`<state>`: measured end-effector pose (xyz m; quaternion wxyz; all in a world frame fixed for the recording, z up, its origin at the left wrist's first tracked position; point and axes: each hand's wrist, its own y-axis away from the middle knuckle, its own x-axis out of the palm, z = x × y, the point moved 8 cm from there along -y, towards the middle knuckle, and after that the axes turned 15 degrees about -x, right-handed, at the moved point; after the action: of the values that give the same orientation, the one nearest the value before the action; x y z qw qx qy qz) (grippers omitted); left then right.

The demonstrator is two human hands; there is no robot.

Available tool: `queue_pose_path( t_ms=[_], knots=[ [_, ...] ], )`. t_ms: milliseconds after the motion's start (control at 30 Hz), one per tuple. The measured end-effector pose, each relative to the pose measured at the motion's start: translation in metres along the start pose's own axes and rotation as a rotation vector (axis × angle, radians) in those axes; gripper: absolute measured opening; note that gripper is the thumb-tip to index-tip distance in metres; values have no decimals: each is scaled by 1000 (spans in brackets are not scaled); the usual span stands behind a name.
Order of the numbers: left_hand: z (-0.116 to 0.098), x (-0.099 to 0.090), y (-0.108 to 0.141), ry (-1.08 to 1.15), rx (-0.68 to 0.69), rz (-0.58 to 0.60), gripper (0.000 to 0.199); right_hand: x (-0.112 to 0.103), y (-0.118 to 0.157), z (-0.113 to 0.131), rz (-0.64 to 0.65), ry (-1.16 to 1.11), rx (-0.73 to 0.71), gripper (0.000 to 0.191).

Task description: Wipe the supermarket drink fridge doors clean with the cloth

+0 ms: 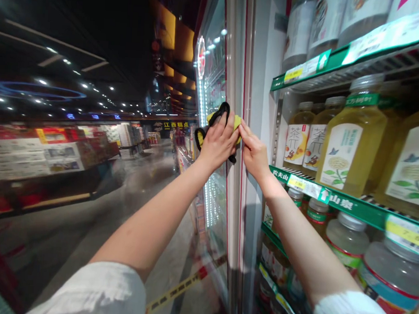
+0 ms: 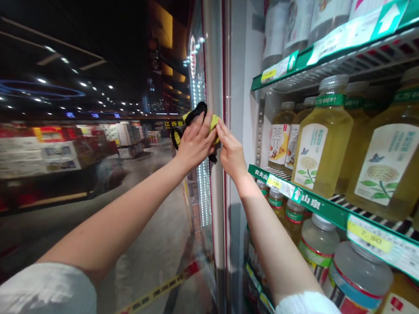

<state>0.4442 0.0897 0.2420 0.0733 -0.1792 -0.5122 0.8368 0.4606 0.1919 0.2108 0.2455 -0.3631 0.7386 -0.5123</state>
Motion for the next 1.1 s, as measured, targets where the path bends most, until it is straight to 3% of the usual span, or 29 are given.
queue_pose_path(
  t_ms=[133,267,433,567,633,733,800,900,1000,1100],
  knots=[
    [-18,12,55,-10,33,-11,53,4,55,22,34,-25,81,63],
    [-42,24,128,-71,84,-7,52,11,127,46,74,-67,166,68],
    [-75,51,231,-100,108,193,54,21,224,91,97,-144,275,72],
    [-88,56,279,-133,157,285,54,21,261,114,162,-120,351,72],
    [-86,52,277,-133,225,293,52,17,255,115,188,-100,351,72],
    [-67,37,237,-75,291,246,52,6,225,105,146,-45,347,72],
    [-44,25,192,-47,209,176,50,1,201,96,117,-6,367,73],
    [-10,6,138,-33,-35,51,42,-2,169,88,92,17,382,73],
    [-10,0,136,-54,-105,9,37,-5,147,87,45,47,389,67],
    [-35,3,163,-120,69,-6,33,-2,133,83,17,86,396,63]
  ],
)
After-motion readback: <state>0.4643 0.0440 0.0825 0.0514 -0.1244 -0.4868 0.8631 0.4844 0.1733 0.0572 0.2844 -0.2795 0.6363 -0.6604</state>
